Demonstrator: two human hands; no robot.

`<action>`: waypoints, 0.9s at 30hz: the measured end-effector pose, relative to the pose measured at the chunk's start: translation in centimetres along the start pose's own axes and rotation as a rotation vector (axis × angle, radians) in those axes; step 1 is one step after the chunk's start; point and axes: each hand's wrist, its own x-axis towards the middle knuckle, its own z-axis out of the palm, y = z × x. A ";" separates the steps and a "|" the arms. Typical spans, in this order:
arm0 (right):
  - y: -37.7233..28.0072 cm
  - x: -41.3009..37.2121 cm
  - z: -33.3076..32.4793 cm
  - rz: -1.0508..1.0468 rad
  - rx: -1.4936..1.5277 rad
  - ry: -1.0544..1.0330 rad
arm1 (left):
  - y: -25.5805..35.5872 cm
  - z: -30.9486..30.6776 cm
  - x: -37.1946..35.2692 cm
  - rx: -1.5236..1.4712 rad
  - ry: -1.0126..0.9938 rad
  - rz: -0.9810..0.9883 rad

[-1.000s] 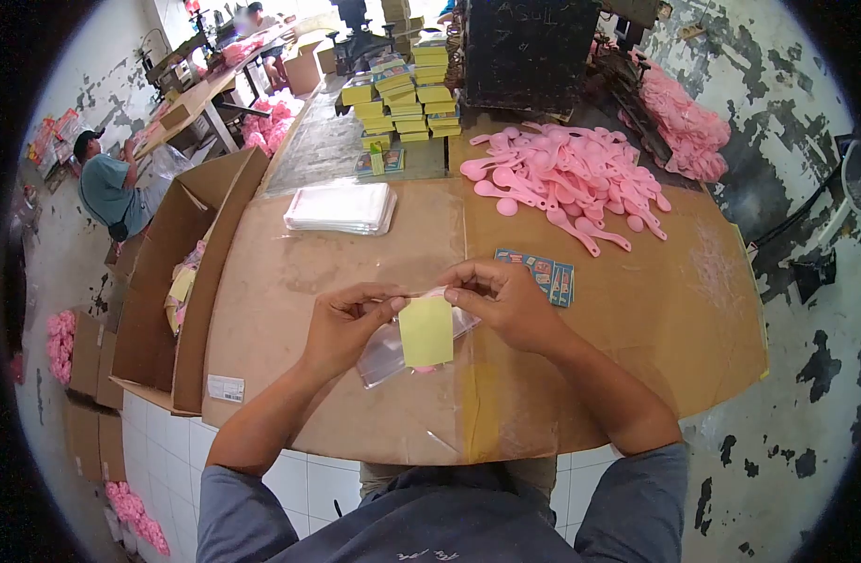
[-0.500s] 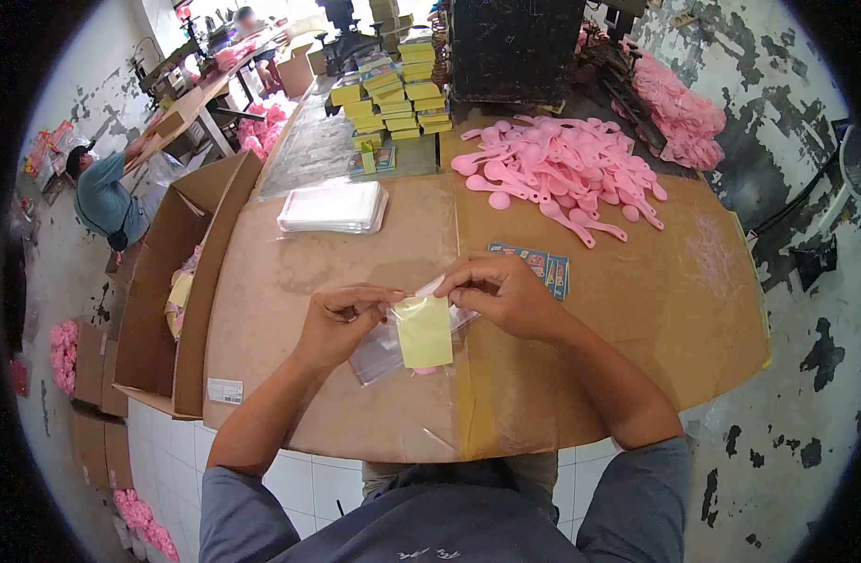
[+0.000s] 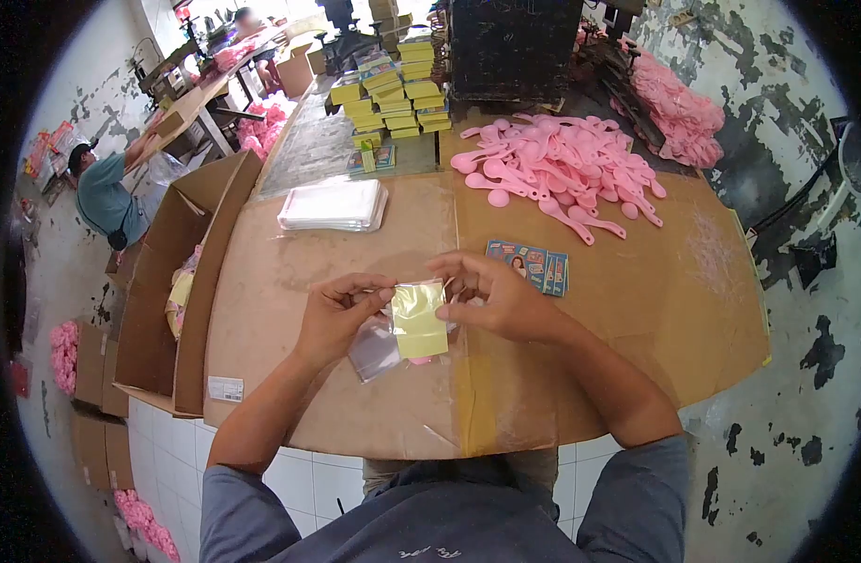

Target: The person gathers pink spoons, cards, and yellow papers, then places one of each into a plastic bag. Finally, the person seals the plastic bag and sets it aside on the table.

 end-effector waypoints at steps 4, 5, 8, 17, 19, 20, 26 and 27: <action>1.0 0.0 -0.1 0.058 0.006 -0.100 | 0.9 0.4 -0.1 -0.039 0.015 0.038; 0.8 0.1 -0.1 0.054 0.023 -0.097 | 1.1 0.8 -0.2 -0.091 0.013 0.049; 0.5 0.2 -0.2 0.061 0.024 -0.061 | 0.9 1.3 -0.4 -0.117 -0.043 0.052; -3.0 -0.4 -6.9 -0.022 -0.568 0.243 | 2.2 -5.1 0.7 0.002 0.282 0.270; -2.8 -1.5 -9.5 0.006 -0.799 0.301 | 4.2 -6.5 1.2 -0.225 0.557 0.475; -2.0 -2.0 -10.7 0.013 -0.870 0.315 | 5.9 -6.5 1.2 -0.395 0.630 0.566; 0.8 -3.1 -11.8 0.049 -0.898 0.253 | -0.4 -3.5 2.1 0.283 0.292 0.155; 1.2 -3.2 -11.9 0.051 -0.924 0.224 | -0.6 -2.0 1.6 0.482 0.193 0.182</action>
